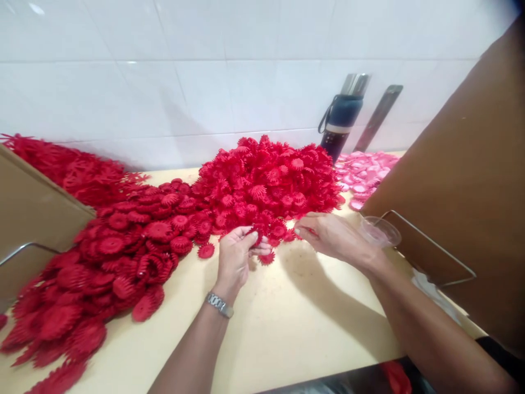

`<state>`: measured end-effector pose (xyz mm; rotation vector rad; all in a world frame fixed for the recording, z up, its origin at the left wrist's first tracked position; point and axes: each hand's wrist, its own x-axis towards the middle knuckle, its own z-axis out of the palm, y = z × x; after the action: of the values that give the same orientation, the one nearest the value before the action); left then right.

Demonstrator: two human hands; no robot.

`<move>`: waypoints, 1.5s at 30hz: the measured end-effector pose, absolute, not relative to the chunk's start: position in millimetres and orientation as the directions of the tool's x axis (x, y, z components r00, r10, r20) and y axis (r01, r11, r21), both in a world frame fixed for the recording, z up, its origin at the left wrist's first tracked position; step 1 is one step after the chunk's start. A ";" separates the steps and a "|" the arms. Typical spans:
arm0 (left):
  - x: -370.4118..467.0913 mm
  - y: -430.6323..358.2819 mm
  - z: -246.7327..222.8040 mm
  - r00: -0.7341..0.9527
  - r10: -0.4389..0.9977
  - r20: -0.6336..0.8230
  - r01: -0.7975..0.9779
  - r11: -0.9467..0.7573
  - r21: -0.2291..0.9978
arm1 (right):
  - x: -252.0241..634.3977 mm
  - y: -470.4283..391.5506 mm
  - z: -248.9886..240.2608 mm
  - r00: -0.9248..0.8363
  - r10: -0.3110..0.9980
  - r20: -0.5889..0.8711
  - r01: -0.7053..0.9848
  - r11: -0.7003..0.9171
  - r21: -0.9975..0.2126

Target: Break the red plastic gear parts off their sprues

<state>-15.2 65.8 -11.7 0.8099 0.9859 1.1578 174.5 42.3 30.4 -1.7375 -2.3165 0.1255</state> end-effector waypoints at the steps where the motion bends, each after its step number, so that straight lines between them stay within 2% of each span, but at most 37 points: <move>1: -14.5 64.9 -11.1 0.113 0.971 -0.209 -0.340 0.236 0.910 | 172.4 43.5 31.5 -0.294 0.942 0.162 0.911 0.327 -0.252; 6: -12.6 60.4 -10.0 0.166 0.962 -0.215 -0.291 0.256 0.922 | 157.1 52.3 26.8 -0.370 0.892 0.260 0.744 0.452 -0.493; 10: -13.3 59.9 -14.1 0.192 0.961 -0.201 -0.250 0.246 0.936 | 141.8 53.1 15.3 -0.291 0.874 0.390 0.616 0.483 -0.623; 13: -12.7 59.4 -17.8 0.181 0.971 -0.156 -0.213 0.193 0.958 | 134.0 49.8 5.5 -0.238 0.871 0.430 0.515 0.489 -0.704; 16: -10.3 56.9 -20.1 0.160 0.980 -0.116 -0.195 0.147 0.970 | 131.0 48.2 -1.1 -0.230 0.913 0.338 0.397 0.405 -0.824; 18: -8.3 55.0 -20.6 0.159 0.981 -0.114 -0.205 0.145 0.968 | 131.9 49.3 -3.6 -0.287 0.933 0.217 0.263 0.295 -0.919; 20: -6.7 53.9 -20.6 0.192 0.975 -0.111 -0.232 0.155 0.960 | 134.9 52.1 -5.7 -0.339 0.928 0.152 0.153 0.214 -0.965; 23: -5.1 54.2 -20.1 0.284 0.953 -0.108 -0.266 0.186 0.946 | 140.4 57.0 -9.8 -0.271 0.943 0.191 0.183 0.245 -0.952; 25: -4.1 54.8 -20.0 0.286 0.950 -0.121 -0.275 0.202 0.940 | 141.6 58.9 -13.2 -0.175 0.955 0.240 0.241 0.278 -0.930; 29: -1.5 54.6 -20.2 0.178 0.976 -0.125 -0.306 0.176 0.936 | 135.4 58.5 -17.7 0.011 0.964 0.265 0.253 0.254 -0.933; 32: -0.5 53.5 -19.5 0.139 0.985 -0.099 -0.308 0.138 0.941 | 133.9 59.1 -17.8 0.080 0.962 0.262 0.263 0.233 -0.936; 35: -2.6 53.1 -17.5 0.066 0.996 -0.053 -0.316 0.072 0.946 | 144.7 63.8 -16.2 0.200 0.935 0.293 0.381 0.201 -0.902; 37: -4.6 53.2 -16.4 0.044 0.999 -0.025 -0.315 0.038 0.948 | 156.3 67.8 -14.8 0.223 0.917 0.331 0.566 0.154 -0.810; 39: -5.9 53.2 -16.2 0.088 0.996 -0.018 -0.300 0.044 0.953 | 166.2 70.4 -13.7 0.145 0.924 0.355 0.770 0.120 -0.626; 41: -6.3 53.3 -17.0 0.145 0.989 -0.029 -0.271 0.068 0.960 | 171.3 71.0 -12.4 0.054 0.927 0.372 0.889 0.125 -0.439; 42: -6.3 53.4 -17.7 0.154 0.987 -0.036 -0.257 0.075 0.963 | 171.7 70.5 -11.6 0.028 0.918 0.396 0.910 0.141 -0.390; 43: -6.2 53.5 -18.6 0.148 0.988 -0.042 -0.248 0.078 0.966 | 170.9 69.4 -10.4 0.013 0.904 0.428 0.909 0.167 -0.381; 45: -5.8 54.0 -20.4 0.123 0.991 -0.053 -0.244 0.082 0.966 | 166.5 66.0 -7.2 -0.011 0.882 0.470 0.856 0.252 -0.452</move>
<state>-5.8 54.0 -20.4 1.0281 0.9739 1.1844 166.5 66.0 -7.2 -1.5853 -1.8435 0.0500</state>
